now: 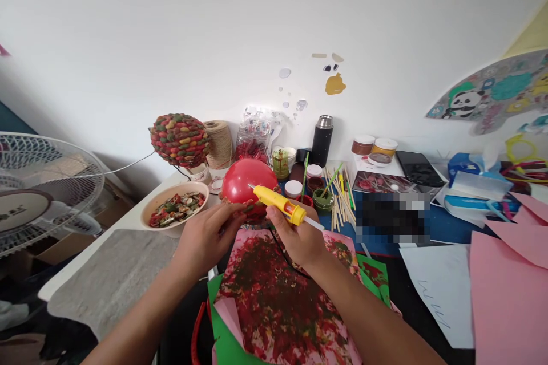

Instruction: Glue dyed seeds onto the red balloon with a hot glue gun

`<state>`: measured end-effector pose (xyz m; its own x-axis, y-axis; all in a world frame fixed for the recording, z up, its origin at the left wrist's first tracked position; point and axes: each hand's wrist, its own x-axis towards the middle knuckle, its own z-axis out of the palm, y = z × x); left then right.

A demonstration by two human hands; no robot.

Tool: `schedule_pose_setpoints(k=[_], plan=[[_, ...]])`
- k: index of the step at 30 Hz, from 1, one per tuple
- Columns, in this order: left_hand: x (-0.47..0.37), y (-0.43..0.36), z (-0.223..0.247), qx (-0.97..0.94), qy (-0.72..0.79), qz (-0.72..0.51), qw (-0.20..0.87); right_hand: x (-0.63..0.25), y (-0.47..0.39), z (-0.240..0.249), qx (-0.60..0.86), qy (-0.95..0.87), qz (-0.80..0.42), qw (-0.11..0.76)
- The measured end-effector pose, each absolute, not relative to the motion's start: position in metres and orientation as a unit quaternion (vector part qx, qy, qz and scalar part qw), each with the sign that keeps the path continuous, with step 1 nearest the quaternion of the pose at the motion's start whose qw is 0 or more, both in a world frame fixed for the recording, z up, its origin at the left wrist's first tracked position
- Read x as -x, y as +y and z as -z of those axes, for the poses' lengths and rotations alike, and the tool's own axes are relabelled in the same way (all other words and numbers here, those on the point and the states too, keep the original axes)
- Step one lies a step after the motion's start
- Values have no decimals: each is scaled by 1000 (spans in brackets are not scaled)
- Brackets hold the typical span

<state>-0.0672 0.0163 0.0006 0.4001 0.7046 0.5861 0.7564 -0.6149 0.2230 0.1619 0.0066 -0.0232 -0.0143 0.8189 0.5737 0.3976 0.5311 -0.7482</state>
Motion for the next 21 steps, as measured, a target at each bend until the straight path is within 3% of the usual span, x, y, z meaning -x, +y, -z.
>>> schedule_pose_setpoints(k=[5,9,15,21], plan=[[81,-2,3,796,-520,310,-10,-161,7,22,433,-689,-177,553],[89,-7,18,806,-555,196,-63,-160,5,20,432,-694,-167,551],[73,-7,36,815,-576,62,-24,-160,4,23,438,-706,-163,531],[56,-3,44,826,-557,62,-59,-159,3,19,424,-729,-128,521]])
